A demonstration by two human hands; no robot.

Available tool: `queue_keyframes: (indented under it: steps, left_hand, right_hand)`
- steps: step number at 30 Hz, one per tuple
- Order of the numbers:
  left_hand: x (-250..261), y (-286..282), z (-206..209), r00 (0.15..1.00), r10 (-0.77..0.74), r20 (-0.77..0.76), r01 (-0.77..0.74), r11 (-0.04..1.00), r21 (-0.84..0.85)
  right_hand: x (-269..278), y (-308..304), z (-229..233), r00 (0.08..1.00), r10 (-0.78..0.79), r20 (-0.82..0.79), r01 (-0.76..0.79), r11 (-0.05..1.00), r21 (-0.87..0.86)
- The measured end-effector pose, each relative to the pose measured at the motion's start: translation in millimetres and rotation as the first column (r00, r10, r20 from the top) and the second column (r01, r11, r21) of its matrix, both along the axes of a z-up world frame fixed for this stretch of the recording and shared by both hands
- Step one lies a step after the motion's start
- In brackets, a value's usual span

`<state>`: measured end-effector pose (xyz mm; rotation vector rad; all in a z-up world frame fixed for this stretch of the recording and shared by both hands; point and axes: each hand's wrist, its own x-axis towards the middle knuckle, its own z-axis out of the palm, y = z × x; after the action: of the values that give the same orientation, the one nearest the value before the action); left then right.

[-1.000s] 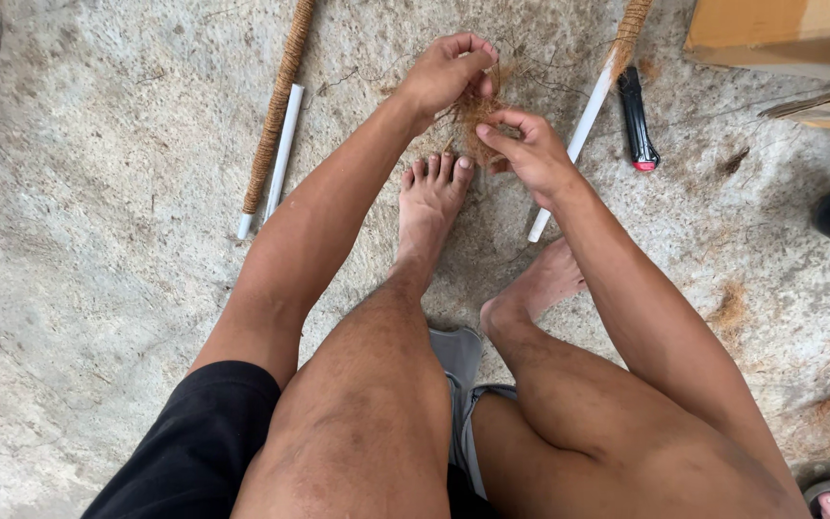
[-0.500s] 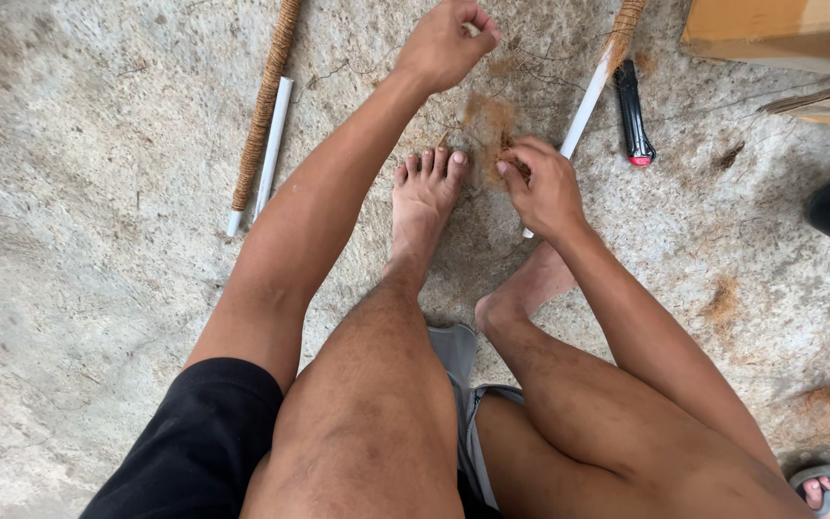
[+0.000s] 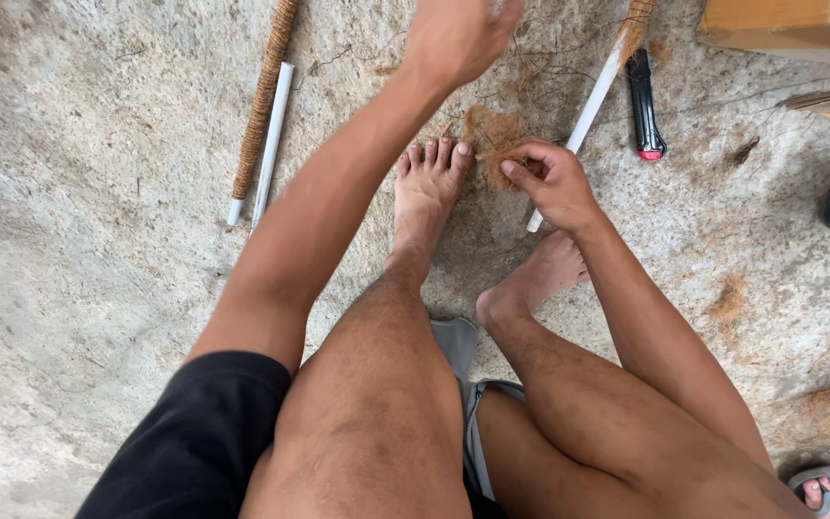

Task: The person sits on the floor and wraps a brown rope around a white PVC pipe. They use a utility knife to cut the rope and trim the ends, then pull and adjust the rope to secure it.

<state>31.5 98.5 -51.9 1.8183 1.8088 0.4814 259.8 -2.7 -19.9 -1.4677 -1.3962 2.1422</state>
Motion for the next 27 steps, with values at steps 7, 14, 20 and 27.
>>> queue_keyframes:
  steps: [7, 14, 20, 27]
  left_hand:
    - [-9.7, -102.2, 13.2, 0.693, 0.397, 0.602, 0.089, 0.781, -0.618]
    - [-8.6, -92.7, 3.5, 0.628, 0.475, 0.616, 0.135, 0.713, -0.688]
    - [-18.5, -103.2, -0.5, 0.506, 0.640, 0.578, -0.119, 0.715, -0.689]
    - [-60.8, -96.0, 13.3, 0.874, 0.480, 0.077, -0.413, 0.817, -0.402]
  right_hand:
    - [7.5, 11.2, -7.3, 0.992, 0.117, -0.037, -0.116, 0.993, 0.032]
    - [13.0, 9.2, -7.7, 0.985, -0.023, -0.172, 0.027, 0.999, 0.018]
    - [29.0, 0.6, -20.3, 0.908, -0.360, -0.216, 0.298, 0.915, -0.274]
    - [24.3, -2.1, -23.2, 0.884, -0.467, -0.033, 0.460, 0.880, -0.118]
